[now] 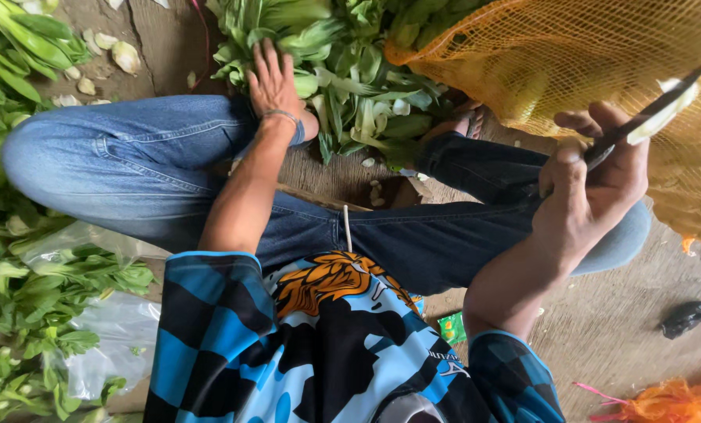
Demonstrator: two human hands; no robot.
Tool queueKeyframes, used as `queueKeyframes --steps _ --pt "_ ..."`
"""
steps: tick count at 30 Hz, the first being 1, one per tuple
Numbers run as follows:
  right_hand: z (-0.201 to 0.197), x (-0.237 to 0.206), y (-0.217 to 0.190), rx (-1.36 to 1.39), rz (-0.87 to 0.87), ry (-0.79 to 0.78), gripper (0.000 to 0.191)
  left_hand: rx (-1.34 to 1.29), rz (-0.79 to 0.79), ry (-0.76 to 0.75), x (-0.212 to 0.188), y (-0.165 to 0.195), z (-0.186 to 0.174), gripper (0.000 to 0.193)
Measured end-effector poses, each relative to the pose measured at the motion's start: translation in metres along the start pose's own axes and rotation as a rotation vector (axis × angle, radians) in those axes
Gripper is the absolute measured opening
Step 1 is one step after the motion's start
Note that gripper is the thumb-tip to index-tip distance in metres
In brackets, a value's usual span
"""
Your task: The person sits on the floor among piles of leafy green vegetables and uses a small knife to trim the root ends off bok choy heads one at a time. They cut off the base, toss the trimmed leaves aside, and place the trimmed heads onto a pile next to a mesh sack.
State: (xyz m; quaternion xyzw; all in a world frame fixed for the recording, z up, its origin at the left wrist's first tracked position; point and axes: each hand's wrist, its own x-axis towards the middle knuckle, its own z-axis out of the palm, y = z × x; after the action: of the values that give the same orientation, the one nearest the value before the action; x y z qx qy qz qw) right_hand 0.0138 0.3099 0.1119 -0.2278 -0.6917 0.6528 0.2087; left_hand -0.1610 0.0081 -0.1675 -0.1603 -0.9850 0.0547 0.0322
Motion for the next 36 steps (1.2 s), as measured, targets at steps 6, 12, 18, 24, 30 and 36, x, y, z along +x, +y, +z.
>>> queueKeyframes --steps 6,12,18,24,30,36 --pt "-0.013 -0.007 0.008 -0.065 0.017 -0.020 0.029 -0.238 -0.292 -0.436 0.002 -0.029 -0.004 0.128" --pt "-0.011 -0.014 0.021 -0.003 0.050 -0.151 0.029 -0.458 -0.120 -0.455 -0.008 -0.066 -0.050 0.093" --pt "0.028 -0.028 0.027 -0.027 0.202 -0.371 0.038 -1.879 -0.120 -0.611 -0.034 -0.090 -0.093 0.083" --pt "0.052 -0.031 0.021 0.172 0.105 -0.563 0.076 -2.127 0.224 -0.829 -0.077 0.003 -0.073 0.062" --pt "0.046 -0.027 0.024 -0.249 0.090 -0.505 0.083 -1.507 0.087 -0.637 -0.066 0.022 -0.124 0.105" --pt "0.061 -0.031 0.033 -0.423 -0.040 -0.415 0.076 -1.106 0.492 0.035 -0.068 0.052 -0.190 0.131"
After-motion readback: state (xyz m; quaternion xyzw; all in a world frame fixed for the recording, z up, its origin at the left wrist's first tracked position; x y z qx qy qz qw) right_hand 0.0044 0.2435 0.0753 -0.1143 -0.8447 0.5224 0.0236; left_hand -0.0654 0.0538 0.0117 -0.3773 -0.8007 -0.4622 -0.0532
